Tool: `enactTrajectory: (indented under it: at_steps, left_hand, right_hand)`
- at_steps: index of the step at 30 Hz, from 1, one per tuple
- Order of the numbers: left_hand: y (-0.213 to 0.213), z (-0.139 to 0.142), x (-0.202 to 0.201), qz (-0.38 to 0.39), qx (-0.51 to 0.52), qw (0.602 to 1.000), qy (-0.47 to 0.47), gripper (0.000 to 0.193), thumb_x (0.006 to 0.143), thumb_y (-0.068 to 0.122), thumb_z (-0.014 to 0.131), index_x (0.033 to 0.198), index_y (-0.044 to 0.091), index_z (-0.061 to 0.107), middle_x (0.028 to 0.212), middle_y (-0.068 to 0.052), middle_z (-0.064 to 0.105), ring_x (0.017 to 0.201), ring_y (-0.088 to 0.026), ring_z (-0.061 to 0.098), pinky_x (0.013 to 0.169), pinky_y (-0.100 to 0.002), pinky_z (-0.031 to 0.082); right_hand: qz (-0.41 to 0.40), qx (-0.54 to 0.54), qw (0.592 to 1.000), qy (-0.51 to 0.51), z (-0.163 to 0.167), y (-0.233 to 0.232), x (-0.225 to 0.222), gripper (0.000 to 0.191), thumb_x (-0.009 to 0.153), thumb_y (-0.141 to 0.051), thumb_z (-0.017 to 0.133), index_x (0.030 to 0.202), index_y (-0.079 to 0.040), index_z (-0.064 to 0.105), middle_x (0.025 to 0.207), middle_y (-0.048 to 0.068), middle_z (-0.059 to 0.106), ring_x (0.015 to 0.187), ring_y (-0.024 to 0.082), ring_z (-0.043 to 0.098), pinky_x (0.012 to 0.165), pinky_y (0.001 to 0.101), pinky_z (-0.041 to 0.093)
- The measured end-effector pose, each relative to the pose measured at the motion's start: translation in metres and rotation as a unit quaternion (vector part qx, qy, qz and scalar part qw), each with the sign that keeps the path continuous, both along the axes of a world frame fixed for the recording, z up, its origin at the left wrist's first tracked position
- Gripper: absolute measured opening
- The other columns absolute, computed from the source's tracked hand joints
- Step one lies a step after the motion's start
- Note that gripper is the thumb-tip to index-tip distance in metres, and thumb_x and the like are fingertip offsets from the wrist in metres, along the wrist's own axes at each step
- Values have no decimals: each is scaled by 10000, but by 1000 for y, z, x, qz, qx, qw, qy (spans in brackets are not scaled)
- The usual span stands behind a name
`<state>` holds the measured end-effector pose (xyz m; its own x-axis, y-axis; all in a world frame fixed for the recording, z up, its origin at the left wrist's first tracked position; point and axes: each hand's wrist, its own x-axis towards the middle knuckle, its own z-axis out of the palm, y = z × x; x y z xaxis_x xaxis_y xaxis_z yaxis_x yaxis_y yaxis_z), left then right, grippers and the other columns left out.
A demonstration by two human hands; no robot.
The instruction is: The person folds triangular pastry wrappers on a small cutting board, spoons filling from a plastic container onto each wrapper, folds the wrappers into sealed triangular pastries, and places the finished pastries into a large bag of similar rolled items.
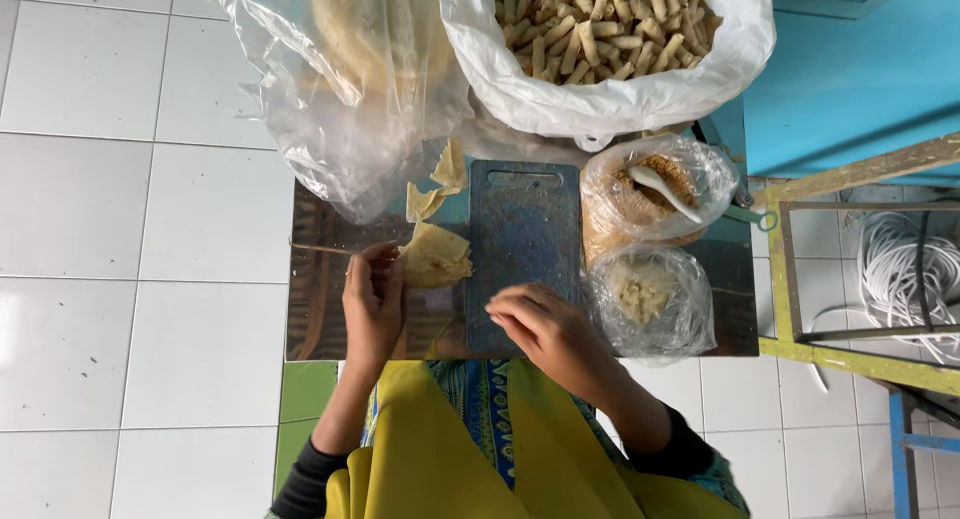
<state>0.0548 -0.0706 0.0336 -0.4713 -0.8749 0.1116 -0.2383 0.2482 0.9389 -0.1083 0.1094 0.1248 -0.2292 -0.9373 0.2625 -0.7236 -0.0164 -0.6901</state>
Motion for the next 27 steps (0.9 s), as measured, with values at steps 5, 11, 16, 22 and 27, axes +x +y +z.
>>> enactTrajectory:
  at_steps: [5, 11, 16, 22, 27]
  left_hand:
    - [8, -22, 5, -20, -100, 995, 1, 340, 932, 24, 668, 1269, 27, 622, 1196, -99, 690, 1086, -273, 604, 959, -395, 476]
    - [6, -21, 0, -54, -181, 981, -53, 470, 908, 117, 744, 1339, 59, 564, 1293, -92, 639, 1180, -295, 596, 984, -421, 409]
    - [10, -18, -2, -46, -180, 980, -67, 479, 896, 109, 734, 1339, 62, 559, 1293, -102, 629, 1189, -311, 588, 986, -435, 409]
    - [13, -7, 3, -27, -207, 978, 7, 361, 902, 57, 732, 1243, 54, 616, 1225, -120, 640, 1113, -321, 589, 984, -436, 447]
    - [43, -3, -6, -106, -192, 975, 35, 234, 967, 17, 674, 1190, 84, 651, 1138, -76, 703, 1020, -282, 649, 932, -387, 498]
  right_hand:
    - [-42, -63, 997, -17, -55, -53, 12, 175, 928, -17, 730, 1098, -32, 693, 1107, 112, 706, 1017, 289, 704, 849, 389, 585]
    - [-64, -66, 995, 48, -94, -83, 15, 219, 865, -21, 750, 1076, -34, 690, 1105, 105, 703, 1051, 317, 675, 878, 423, 572]
    - [-106, -82, 968, -211, -124, -81, -2, 131, 994, -56, 664, 1124, -48, 673, 1126, 94, 729, 1029, 201, 707, 867, 343, 594]
    - [-270, -96, 953, -97, -93, -3, -42, 129, 1081, -94, 632, 1158, 8, 648, 1030, 155, 733, 859, 183, 683, 674, 295, 558]
    - [-203, 59, 968, 138, -77, 36, -1, 247, 1010, -56, 618, 1246, 16, 627, 1143, 201, 730, 1001, 272, 736, 802, 334, 627]
